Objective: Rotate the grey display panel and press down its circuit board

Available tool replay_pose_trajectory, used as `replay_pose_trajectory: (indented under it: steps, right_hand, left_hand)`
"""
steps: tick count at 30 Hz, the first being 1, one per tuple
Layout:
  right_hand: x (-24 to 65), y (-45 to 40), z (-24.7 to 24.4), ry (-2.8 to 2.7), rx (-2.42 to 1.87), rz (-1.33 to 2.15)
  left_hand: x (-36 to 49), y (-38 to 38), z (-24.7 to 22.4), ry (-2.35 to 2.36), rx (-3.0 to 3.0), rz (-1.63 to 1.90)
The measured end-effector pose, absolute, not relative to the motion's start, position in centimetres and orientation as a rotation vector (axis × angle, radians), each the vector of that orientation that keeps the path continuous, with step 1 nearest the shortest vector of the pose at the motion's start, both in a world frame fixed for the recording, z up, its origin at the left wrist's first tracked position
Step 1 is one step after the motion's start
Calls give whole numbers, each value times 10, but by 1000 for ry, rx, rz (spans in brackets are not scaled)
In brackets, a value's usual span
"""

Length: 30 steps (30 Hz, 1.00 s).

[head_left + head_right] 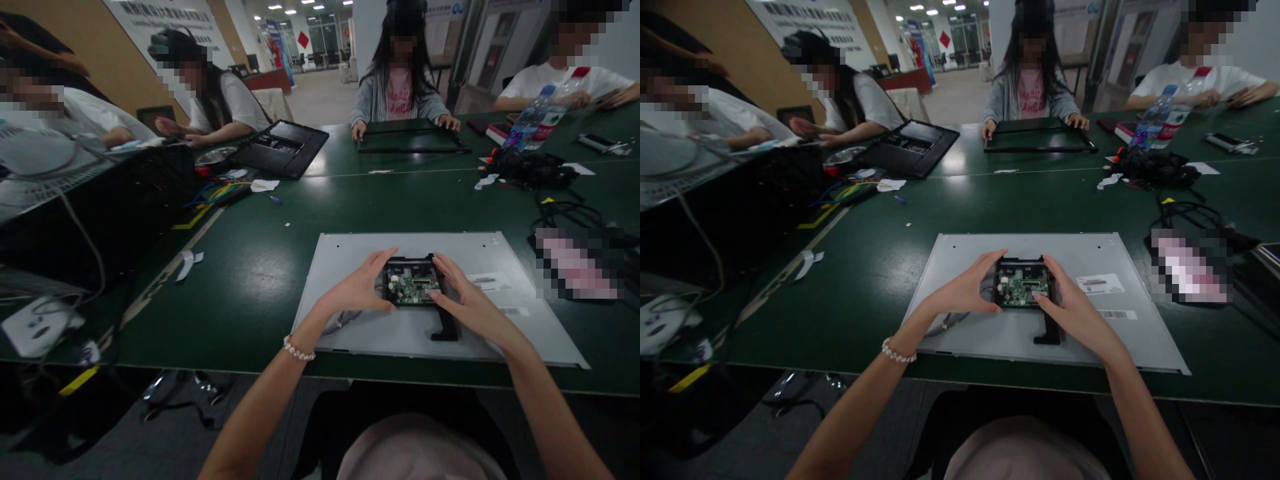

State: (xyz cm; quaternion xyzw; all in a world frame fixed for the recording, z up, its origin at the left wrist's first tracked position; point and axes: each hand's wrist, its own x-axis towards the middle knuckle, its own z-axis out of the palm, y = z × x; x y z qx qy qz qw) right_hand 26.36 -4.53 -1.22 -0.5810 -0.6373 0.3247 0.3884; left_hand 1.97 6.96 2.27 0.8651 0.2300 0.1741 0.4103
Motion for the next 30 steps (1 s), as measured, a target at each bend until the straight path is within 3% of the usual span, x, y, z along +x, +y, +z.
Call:
replay_pose_trajectory:
  steps: [17, 25, 30]
  right_hand:
    - [252, -52, -8, -1774, -1563, 596]
    - [250, -53, -9, -1765, -1575, 518]
    - [251, -52, -6, -1686, -1619, 435]
  left_hand:
    - [-4, 72, 37, 688, 2181, 458]
    - [-133, 153, 45, 1718, 2038, 982]
    - [-226, 173, 54, 2245, 2038, 700]
